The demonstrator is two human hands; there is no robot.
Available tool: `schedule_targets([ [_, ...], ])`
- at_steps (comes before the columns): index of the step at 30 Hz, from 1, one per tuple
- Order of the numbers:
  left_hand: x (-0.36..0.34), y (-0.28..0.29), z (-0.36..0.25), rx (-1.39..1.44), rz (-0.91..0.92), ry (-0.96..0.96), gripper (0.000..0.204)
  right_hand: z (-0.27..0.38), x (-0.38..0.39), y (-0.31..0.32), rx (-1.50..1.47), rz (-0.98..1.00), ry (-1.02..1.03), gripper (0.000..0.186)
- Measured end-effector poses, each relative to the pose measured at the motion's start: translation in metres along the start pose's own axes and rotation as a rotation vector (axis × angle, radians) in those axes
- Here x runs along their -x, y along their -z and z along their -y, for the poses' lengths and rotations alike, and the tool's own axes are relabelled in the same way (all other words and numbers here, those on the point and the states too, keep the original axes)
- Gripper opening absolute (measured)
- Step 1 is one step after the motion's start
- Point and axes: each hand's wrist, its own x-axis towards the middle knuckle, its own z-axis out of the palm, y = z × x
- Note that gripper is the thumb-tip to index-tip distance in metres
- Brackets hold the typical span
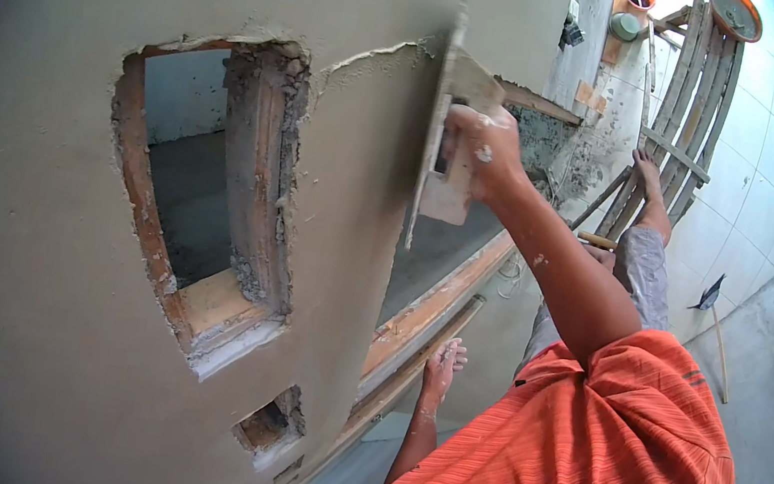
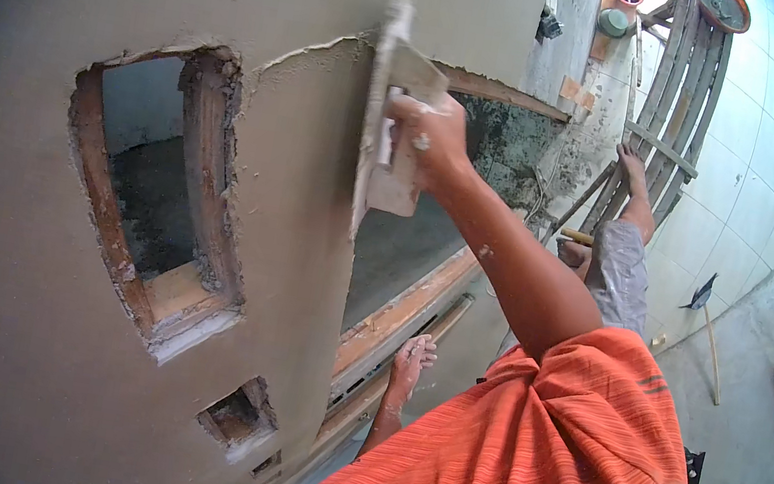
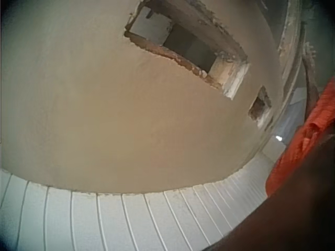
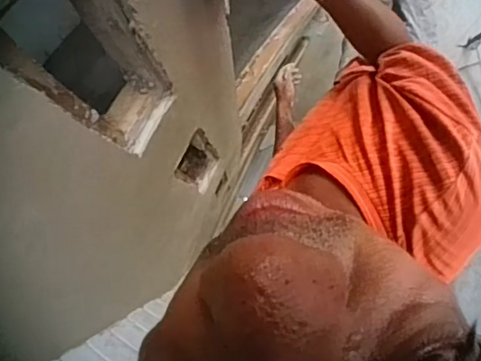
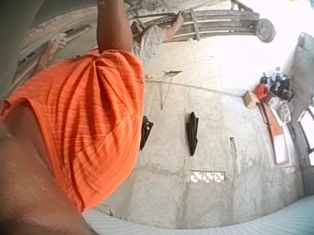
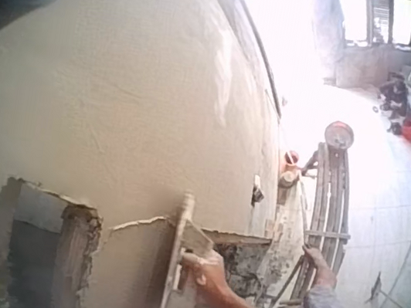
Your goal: The person smooths plaster onto a wall and around wall openings using a float, scoops more plaster mixture from a bucket onto the float, and applies it to the wall edges.
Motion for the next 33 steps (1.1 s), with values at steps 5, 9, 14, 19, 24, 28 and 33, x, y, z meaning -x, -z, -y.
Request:
schedule_targets([
  [5,0.007,-0.005,0.014,0.016,0.018,-0.028,0.038,0.013,0.062,-0.077,0.524,0.375,0.622,0.036],
  [9,0.002,-0.008,0.043,-0.034,0.058,0.02,0.035,0.02,0.113,-0.08,1.089,0.843,0.48,0.053],
  [14,0.005,-0.012,0.035,0.09,0.002,0.083,0.035,0.046,0.072,-0.057,0.94,0.493,0.821,0.05],
  [19,0.001,-0.011,0.033,0.026,0.058,0.091,0.043,0.075,0.014,-0.082,1.121,0.397,0.967,0.051],
  [24,0.0,-0.021,0.016,0.07,0.012,0.086,0.037,0.027,0.058,-0.046,1.158,0.74,0.828,0.054],
  [28,-0.006,-0.019,-0.004,0.021,0.038,0.047,0.037,0.012,0.067,-0.035,0.976,0.275,0.984,0.054],
  [33,0.0,-0.017,-0.018,0.061,-0.005,-0.005,0.039,0.067,0.04,-0.075,0.872,0.165,0.925,0.055],
])
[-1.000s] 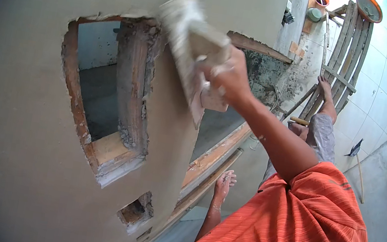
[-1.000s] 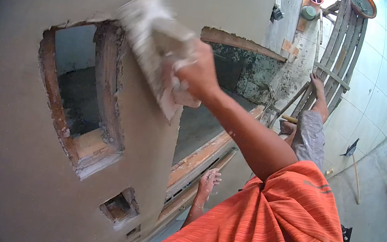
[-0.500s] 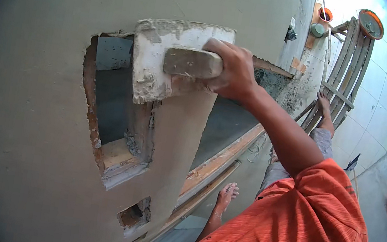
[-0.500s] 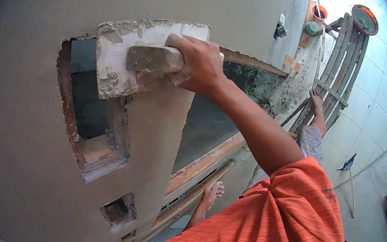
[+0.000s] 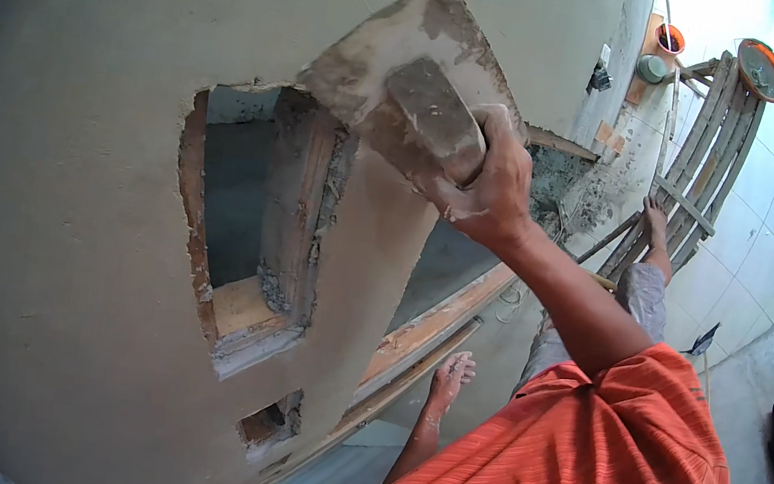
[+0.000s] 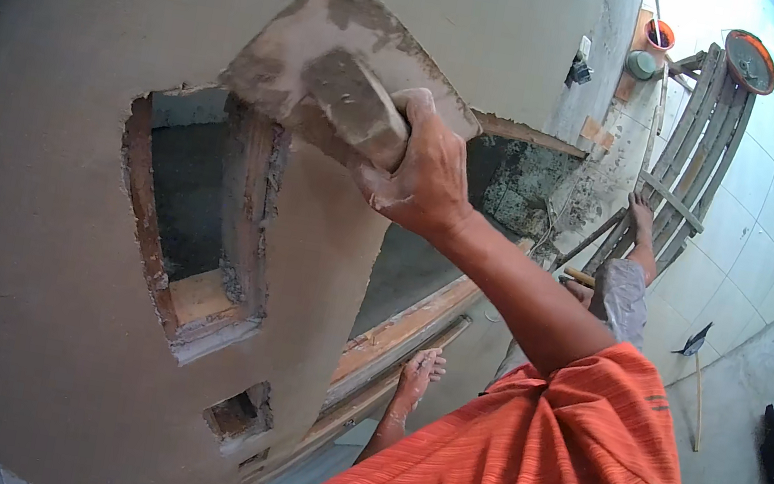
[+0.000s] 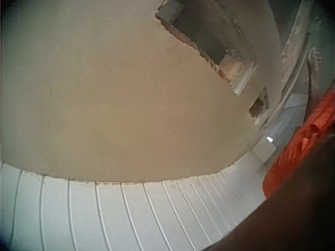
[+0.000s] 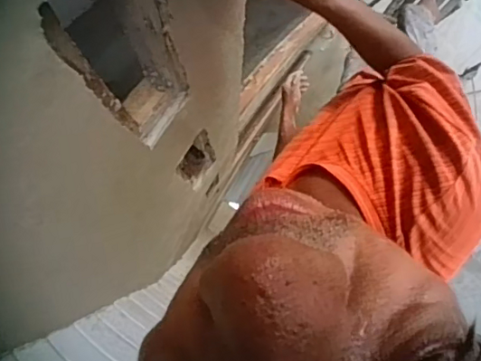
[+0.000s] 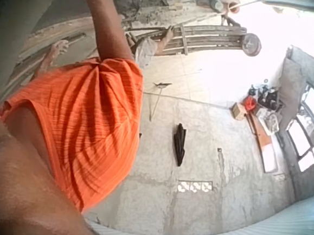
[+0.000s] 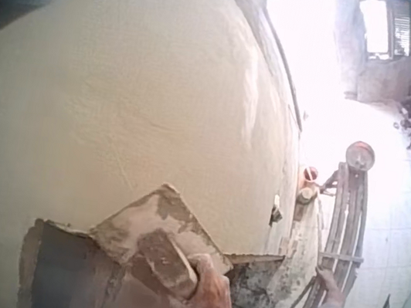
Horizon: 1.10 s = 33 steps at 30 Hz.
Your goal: The person smooths plaster onto a wall and around wall openings using a float, scoops more plaster mixture from a bucket onto the float, and applies it to the wall edges.
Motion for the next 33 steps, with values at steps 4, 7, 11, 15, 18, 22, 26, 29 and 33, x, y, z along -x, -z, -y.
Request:
schedule_targets([
  [4,0.002,-0.003,0.008,0.034,-0.021,0.037,0.04,0.006,-0.007,0.012,-0.082,0.187,-0.033,0.056],
  [7,0.006,-0.011,0.017,0.04,0.0,0.093,0.04,-0.022,-0.025,0.001,0.141,0.031,0.058,0.054],
  [11,0.0,-0.021,0.024,0.046,0.01,0.114,0.041,-0.072,-0.091,0.024,0.276,-0.276,0.043,0.053],
  [15,-0.008,-0.027,0.019,0.009,0.056,0.099,0.042,-0.082,-0.126,0.054,0.315,-0.318,-0.021,0.05],
  [18,-0.01,-0.031,0.027,0.087,0.008,0.101,0.041,-0.033,-0.1,0.052,0.079,-0.181,0.154,0.053],
  [22,-0.017,-0.039,0.005,0.049,0.022,0.055,0.039,-0.001,-0.091,0.015,0.065,0.09,0.195,0.057],
  [26,-0.013,-0.045,-0.005,0.124,-0.017,0.033,0.039,0.008,-0.116,0.007,0.083,0.216,0.207,0.056],
  [29,-0.012,-0.047,-0.003,0.081,0.028,-0.007,0.039,0.002,-0.154,0.024,0.071,0.01,0.184,0.051],
  [33,-0.018,-0.052,0.005,0.082,0.026,0.026,0.04,-0.046,-0.153,0.051,0.247,-0.192,0.277,0.052],
])
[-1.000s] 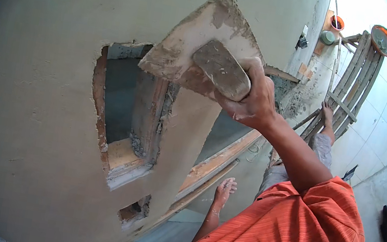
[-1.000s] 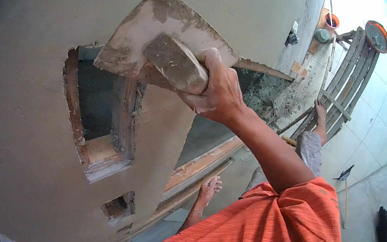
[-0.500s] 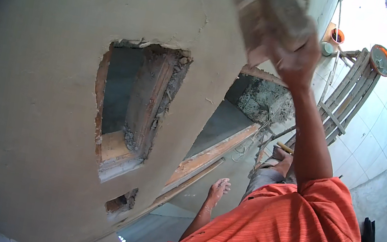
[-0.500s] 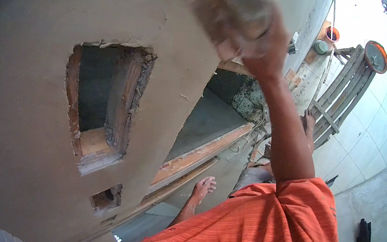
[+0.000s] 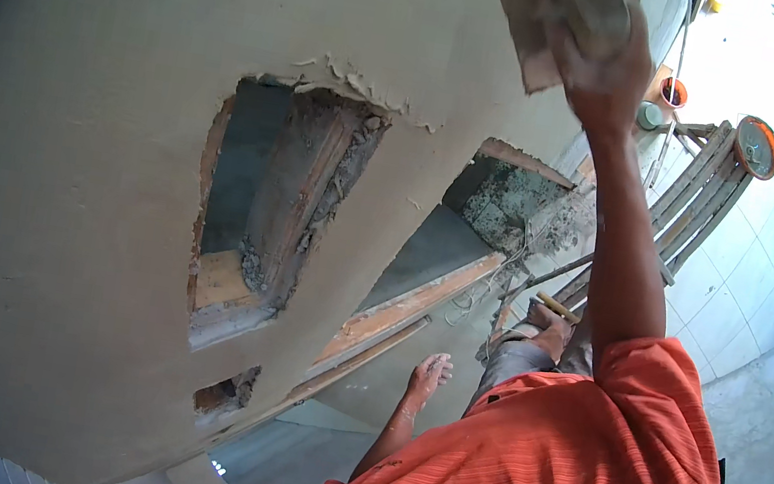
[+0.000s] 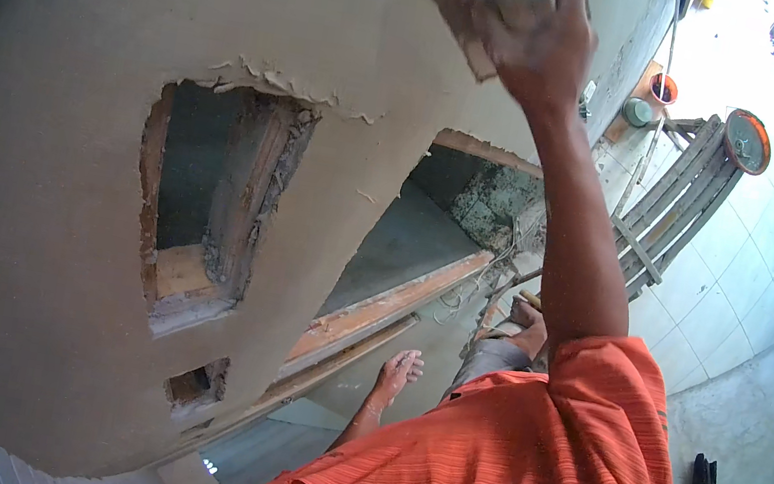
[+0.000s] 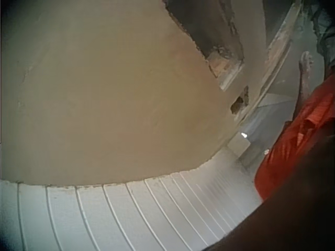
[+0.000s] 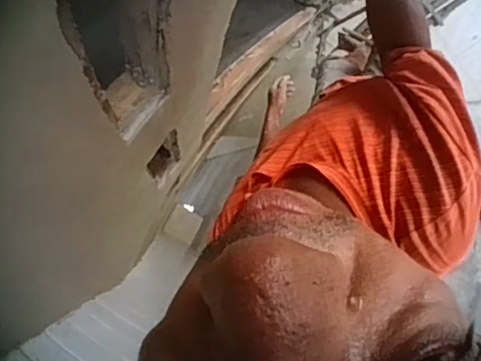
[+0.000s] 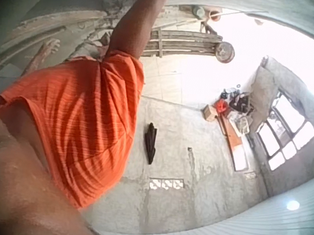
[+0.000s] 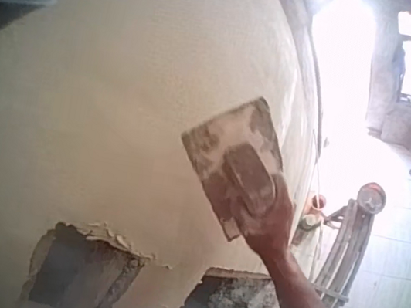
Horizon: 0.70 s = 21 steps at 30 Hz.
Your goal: The person smooths plaster onto a wall and around wall openings using a float, scoops more plaster mixture from a bucket onto the float, and applies it to the wall edges.
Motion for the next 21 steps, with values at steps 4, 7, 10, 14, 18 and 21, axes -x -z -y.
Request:
schedule_targets([
  [4,0.011,0.001,0.017,0.025,0.005,0.068,0.04,-0.012,0.096,0.013,-0.056,0.192,0.177,0.053],
  [7,0.014,-0.001,0.015,0.026,-0.005,0.087,0.04,-0.021,0.124,0.006,-0.09,0.35,0.302,0.048],
  [10,0.014,-0.006,0.007,0.045,-0.038,0.085,0.039,-0.013,0.104,-0.017,-0.092,0.277,0.316,0.045],
  [14,0.016,-0.006,0.005,0.085,-0.068,0.037,0.039,0.065,0.031,-0.027,-0.074,0.183,0.331,0.048],
  [18,0.01,-0.015,0.003,0.129,-0.043,0.059,0.038,0.103,-0.029,-0.023,-0.092,0.168,0.293,0.049],
  [21,-0.001,-0.024,0.001,0.107,-0.001,0.06,0.039,0.07,-0.045,-0.024,-0.064,-0.008,0.06,0.052],
])
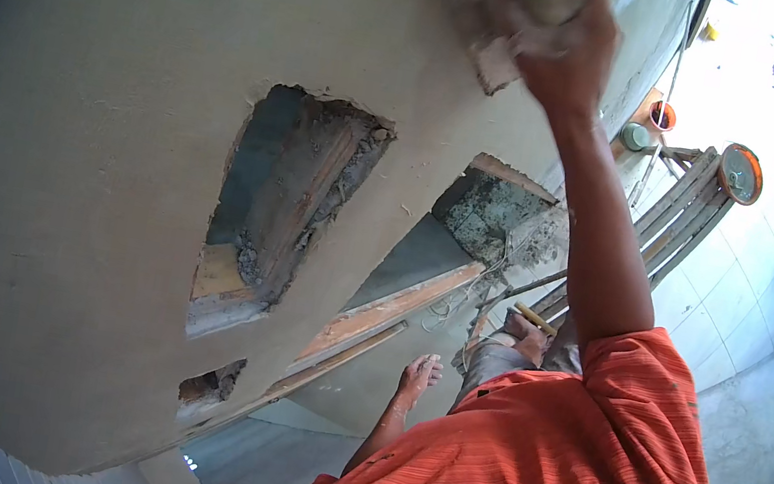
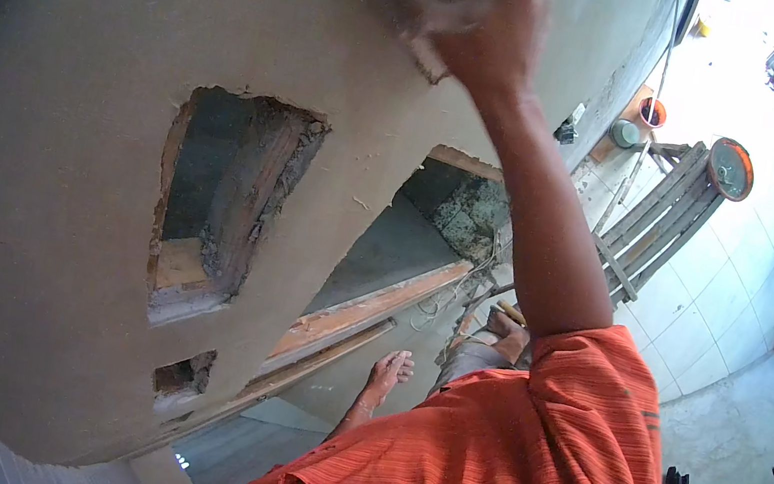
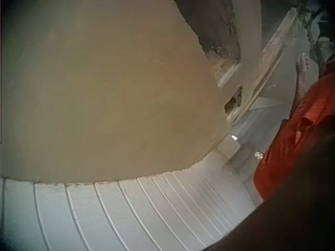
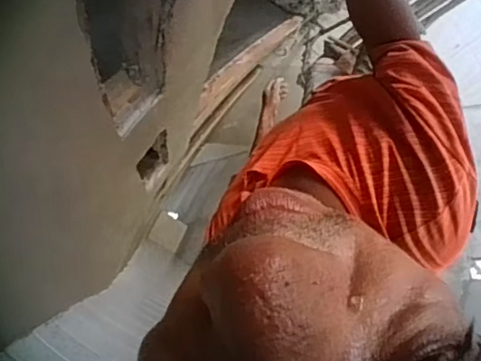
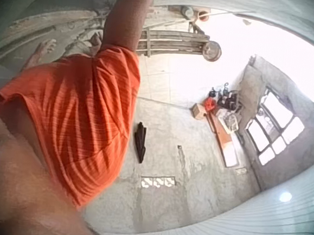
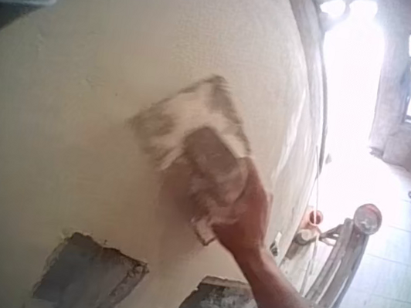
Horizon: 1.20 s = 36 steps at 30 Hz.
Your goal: The person smooths plaster onto a wall and around wall openings using a float, scoops more plaster mixture from a bucket onto the float, and applies it to the wall edges.
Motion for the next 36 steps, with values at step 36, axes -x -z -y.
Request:
schedule_targets([
  [36,0.017,0.029,-0.046,-0.131,-0.074,-0.038,0.039,-0.032,0.12,-0.001,0.001,0.069,0.018,0.037],
])
